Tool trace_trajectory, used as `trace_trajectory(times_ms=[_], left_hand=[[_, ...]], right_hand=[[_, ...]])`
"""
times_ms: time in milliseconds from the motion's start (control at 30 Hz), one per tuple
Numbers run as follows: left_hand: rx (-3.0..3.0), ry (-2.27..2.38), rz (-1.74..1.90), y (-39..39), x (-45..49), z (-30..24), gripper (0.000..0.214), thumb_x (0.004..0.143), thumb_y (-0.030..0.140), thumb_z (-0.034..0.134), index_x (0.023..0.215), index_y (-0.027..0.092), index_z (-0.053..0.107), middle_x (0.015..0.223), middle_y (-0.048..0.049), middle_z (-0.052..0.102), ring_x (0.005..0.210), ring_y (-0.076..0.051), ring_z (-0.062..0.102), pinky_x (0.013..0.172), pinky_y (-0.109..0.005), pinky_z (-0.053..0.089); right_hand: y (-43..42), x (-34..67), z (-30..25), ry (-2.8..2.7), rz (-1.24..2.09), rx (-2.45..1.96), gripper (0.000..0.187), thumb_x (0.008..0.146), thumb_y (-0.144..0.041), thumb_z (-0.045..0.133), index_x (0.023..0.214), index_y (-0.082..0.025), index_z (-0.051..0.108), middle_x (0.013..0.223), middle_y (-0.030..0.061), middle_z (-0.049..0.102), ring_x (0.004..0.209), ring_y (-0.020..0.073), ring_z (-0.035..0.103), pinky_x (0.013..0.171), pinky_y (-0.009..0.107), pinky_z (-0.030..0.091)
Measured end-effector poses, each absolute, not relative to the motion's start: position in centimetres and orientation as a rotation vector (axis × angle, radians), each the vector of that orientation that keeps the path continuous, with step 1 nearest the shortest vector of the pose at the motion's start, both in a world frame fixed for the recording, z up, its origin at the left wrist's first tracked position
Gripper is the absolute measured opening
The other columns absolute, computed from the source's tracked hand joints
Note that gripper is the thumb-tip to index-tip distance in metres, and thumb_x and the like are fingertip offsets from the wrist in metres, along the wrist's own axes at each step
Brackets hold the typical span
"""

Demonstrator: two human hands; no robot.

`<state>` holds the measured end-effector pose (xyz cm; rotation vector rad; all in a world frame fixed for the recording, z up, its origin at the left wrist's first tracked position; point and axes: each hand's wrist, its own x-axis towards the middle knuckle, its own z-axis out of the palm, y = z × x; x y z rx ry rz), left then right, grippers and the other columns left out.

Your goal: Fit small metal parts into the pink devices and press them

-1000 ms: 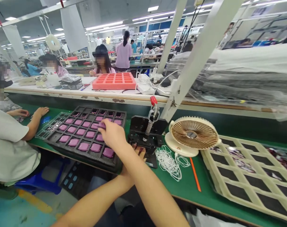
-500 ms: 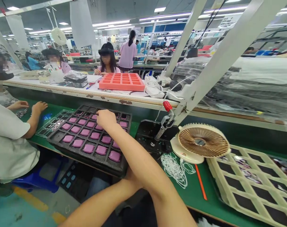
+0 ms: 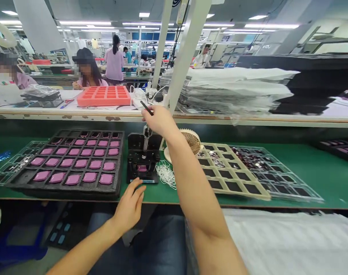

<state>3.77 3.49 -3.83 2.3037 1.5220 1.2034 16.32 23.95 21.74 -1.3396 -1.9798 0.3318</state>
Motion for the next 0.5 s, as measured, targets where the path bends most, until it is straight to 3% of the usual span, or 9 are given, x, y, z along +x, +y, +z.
trace_trajectory(times_ms=[67, 133, 200, 267, 333, 400, 500], left_hand=[[2.35, 1.274, 1.266, -0.3, 1.0, -1.4, 0.045, 0.098, 0.003, 0.05, 0.139, 0.02, 0.062, 0.147, -0.0173, 0.063, 0.147, -0.029, 0.053, 0.118, -0.049, 0.052], [2.378, 1.241, 1.367, -2.2, -2.8, 1.4, 0.048, 0.096, 0.002, 0.052, 0.137, 0.023, 0.065, 0.139, -0.0152, 0.069, 0.14, -0.029, 0.06, 0.114, -0.05, 0.054], [2.405, 1.478, 1.393, -1.4, -7.2, 4.3, 0.039, 0.098, 0.007, 0.053, 0.129, 0.025, 0.069, 0.127, -0.0116, 0.075, 0.126, -0.027, 0.068, 0.109, -0.046, 0.057], [2.266, 2.068, 1.157, 1.8, -12.3, 6.7, 0.03, 0.105, 0.017, 0.048, 0.121, 0.025, 0.072, 0.121, -0.0085, 0.077, 0.121, -0.024, 0.07, 0.11, -0.043, 0.056], [2.1, 2.366, 1.002, 6.4, -17.3, 8.6, 0.032, 0.107, 0.02, 0.045, 0.129, 0.016, 0.068, 0.129, -0.0158, 0.074, 0.125, -0.029, 0.068, 0.111, -0.048, 0.054], [1.957, 2.556, 0.826, 11.2, -21.6, 9.6, 0.032, 0.106, 0.022, 0.051, 0.132, 0.011, 0.066, 0.13, -0.0204, 0.07, 0.125, -0.033, 0.067, 0.11, -0.053, 0.053], [1.807, 2.664, 0.504, 16.8, -25.6, 9.8, 0.04, 0.101, 0.036, 0.069, 0.135, 0.017, 0.064, 0.138, -0.0138, 0.066, 0.12, -0.03, 0.067, 0.101, -0.054, 0.058]], right_hand=[[22.0, 16.4, 20.0, -1.875, 0.188, -1.099, 0.041, 0.099, -0.035, 0.062, 0.136, -0.016, 0.069, 0.113, 0.0127, 0.079, 0.097, 0.0258, 0.073, 0.091, 0.04, 0.057], [19.3, 16.7, 17.5, -1.762, 0.076, -0.893, 0.048, 0.099, -0.032, 0.065, 0.146, -0.022, 0.061, 0.122, 0.01, 0.077, 0.099, 0.0233, 0.073, 0.085, 0.035, 0.059], [16.7, 17.0, 14.4, -1.666, 0.024, -0.782, 0.042, 0.099, -0.028, 0.067, 0.14, -0.025, 0.064, 0.12, 0.0071, 0.078, 0.082, 0.0179, 0.072, 0.07, 0.029, 0.058], [15.0, 17.0, 11.1, -1.592, -0.019, -0.736, 0.028, 0.097, -0.023, 0.069, 0.125, -0.025, 0.07, 0.118, 0.0069, 0.079, 0.07, 0.0148, 0.069, 0.061, 0.027, 0.053], [13.9, 16.8, 8.5, -1.579, -0.029, -0.718, 0.021, 0.097, -0.02, 0.069, 0.117, -0.024, 0.072, 0.125, 0.0093, 0.078, 0.067, 0.0142, 0.07, 0.057, 0.027, 0.051], [13.1, 16.7, 7.1, -1.597, 0.01, -0.722, 0.023, 0.098, -0.019, 0.065, 0.119, -0.025, 0.073, 0.134, 0.0107, 0.075, 0.067, 0.0141, 0.071, 0.055, 0.027, 0.049], [11.9, 17.5, 6.6, -1.544, 0.106, -0.822, 0.027, 0.099, -0.025, 0.065, 0.125, -0.025, 0.073, 0.137, 0.0119, 0.073, 0.068, 0.0143, 0.069, 0.056, 0.028, 0.048]])
